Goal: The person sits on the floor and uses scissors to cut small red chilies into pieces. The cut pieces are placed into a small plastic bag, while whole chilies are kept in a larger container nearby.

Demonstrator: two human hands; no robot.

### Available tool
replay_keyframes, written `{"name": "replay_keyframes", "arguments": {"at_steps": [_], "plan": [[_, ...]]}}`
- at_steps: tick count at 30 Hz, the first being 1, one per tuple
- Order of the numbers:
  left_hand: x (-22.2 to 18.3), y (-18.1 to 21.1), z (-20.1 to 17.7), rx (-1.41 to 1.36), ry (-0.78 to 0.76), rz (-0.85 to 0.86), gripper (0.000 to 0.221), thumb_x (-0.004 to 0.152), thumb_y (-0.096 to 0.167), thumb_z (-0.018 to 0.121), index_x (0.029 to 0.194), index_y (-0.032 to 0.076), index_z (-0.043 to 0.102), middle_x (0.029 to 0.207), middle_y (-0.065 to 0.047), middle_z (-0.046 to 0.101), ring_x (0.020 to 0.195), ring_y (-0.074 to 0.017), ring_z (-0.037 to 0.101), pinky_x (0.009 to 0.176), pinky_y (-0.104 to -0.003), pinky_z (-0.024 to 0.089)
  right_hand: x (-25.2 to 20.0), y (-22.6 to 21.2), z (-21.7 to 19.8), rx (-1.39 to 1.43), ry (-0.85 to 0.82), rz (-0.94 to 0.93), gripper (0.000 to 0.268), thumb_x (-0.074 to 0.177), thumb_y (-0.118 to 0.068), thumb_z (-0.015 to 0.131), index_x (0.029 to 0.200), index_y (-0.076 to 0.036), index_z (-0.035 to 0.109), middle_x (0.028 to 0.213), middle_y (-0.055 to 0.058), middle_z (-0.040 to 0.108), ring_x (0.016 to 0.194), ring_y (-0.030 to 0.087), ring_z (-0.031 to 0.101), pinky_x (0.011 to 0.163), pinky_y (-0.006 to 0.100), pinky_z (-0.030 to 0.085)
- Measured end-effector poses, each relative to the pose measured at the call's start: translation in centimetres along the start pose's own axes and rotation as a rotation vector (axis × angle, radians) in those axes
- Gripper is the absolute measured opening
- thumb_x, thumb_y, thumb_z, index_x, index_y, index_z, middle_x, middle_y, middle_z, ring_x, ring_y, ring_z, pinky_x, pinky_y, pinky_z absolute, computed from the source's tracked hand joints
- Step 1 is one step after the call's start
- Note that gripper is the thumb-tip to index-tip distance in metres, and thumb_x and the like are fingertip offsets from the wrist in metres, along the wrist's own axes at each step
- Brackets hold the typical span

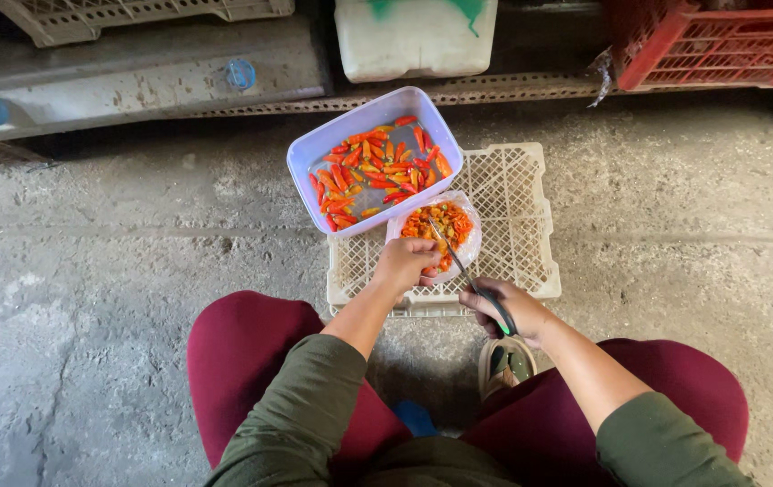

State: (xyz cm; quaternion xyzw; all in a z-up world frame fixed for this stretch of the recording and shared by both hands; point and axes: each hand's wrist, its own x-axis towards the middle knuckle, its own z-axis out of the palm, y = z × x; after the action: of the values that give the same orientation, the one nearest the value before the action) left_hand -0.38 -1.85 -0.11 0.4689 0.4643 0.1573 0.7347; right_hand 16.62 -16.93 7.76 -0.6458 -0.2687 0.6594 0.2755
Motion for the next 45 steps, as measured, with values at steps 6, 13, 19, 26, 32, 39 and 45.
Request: {"name": "replay_keyframes", "arguments": {"at_steps": [6,13,19,26,32,39,45], "plan": [[-0.3,0.7,-0.4,0.013,-0.019,0.021,0.029,0.090,0.013,0.074,0.109,-0.009,0.073,0.088,-0.010,0.074,0.066,-0.0136,0.069,0.054,-0.028,0.059,1.6,1.1,-0.6,0.040,-0.163,-0.062,0.045,0.089,-0.047,0.070,0.114,-0.011,0.062,0.081,-0.002,0.052,0.073,0.009,0.052,0.064,0.026,0.046],[-2.3,3.1,-0.5,0.234,0.040,0.020,0.026,0.089,0.016,0.074,0.107,-0.004,0.075,0.077,-0.011,0.074,0.057,-0.0132,0.066,0.050,-0.026,0.055,2.2,0.1,-0.2,-0.074,-0.083,-0.042,0.041,0.090,-0.046,0.069,0.108,-0.009,0.065,0.070,-0.001,0.051,0.060,0.010,0.050,0.053,0.026,0.045],[-1.1,2.5,-0.7,0.188,0.055,0.000,0.026,0.090,0.017,0.071,0.107,-0.002,0.076,0.079,-0.008,0.074,0.061,-0.0125,0.068,0.051,-0.027,0.057,2.2,-0.7,0.2,-0.123,-0.011,0.034,0.039,0.090,-0.041,0.071,0.106,-0.005,0.067,0.062,0.003,0.049,0.049,0.013,0.046,0.045,0.027,0.038],[0.0,1.5,-0.7,0.100,0.083,-0.005,0.026,0.093,0.019,0.072,0.100,-0.005,0.075,0.076,-0.008,0.073,0.062,-0.0129,0.069,0.051,-0.028,0.057,2.8,0.5,-0.1,-0.079,-0.095,-0.026,0.045,0.090,-0.049,0.068,0.112,-0.009,0.065,0.074,0.001,0.052,0.065,0.012,0.053,0.057,0.027,0.048],[-0.8,2.0,-0.5,0.270,0.075,0.005,0.027,0.089,0.016,0.074,0.103,-0.006,0.077,0.075,-0.012,0.073,0.055,-0.0137,0.067,0.052,-0.028,0.057,3.2,0.8,-0.2,-0.098,-0.120,-0.075,0.046,0.090,-0.050,0.066,0.111,-0.009,0.064,0.077,-0.001,0.052,0.071,0.010,0.054,0.061,0.028,0.049],[-0.6,1.5,-0.6,0.212,0.030,0.023,0.034,0.084,0.008,0.070,0.115,-0.005,0.073,0.077,-0.009,0.074,0.061,-0.0127,0.068,0.054,-0.028,0.058,2.3,-1.0,0.8,-0.108,-0.007,0.047,0.042,0.092,-0.044,0.068,0.106,-0.004,0.065,0.060,0.000,0.052,0.047,0.012,0.051,0.044,0.028,0.044],[0.0,1.2,-0.8,0.093,0.066,0.000,0.031,0.083,0.006,0.070,0.112,-0.006,0.074,0.075,-0.010,0.072,0.060,-0.0137,0.067,0.054,-0.029,0.057,2.2,-1.2,0.8,-0.234,0.065,0.070,0.040,0.091,-0.043,0.069,0.104,-0.005,0.069,0.059,0.003,0.052,0.045,0.015,0.048,0.043,0.030,0.040]]}}
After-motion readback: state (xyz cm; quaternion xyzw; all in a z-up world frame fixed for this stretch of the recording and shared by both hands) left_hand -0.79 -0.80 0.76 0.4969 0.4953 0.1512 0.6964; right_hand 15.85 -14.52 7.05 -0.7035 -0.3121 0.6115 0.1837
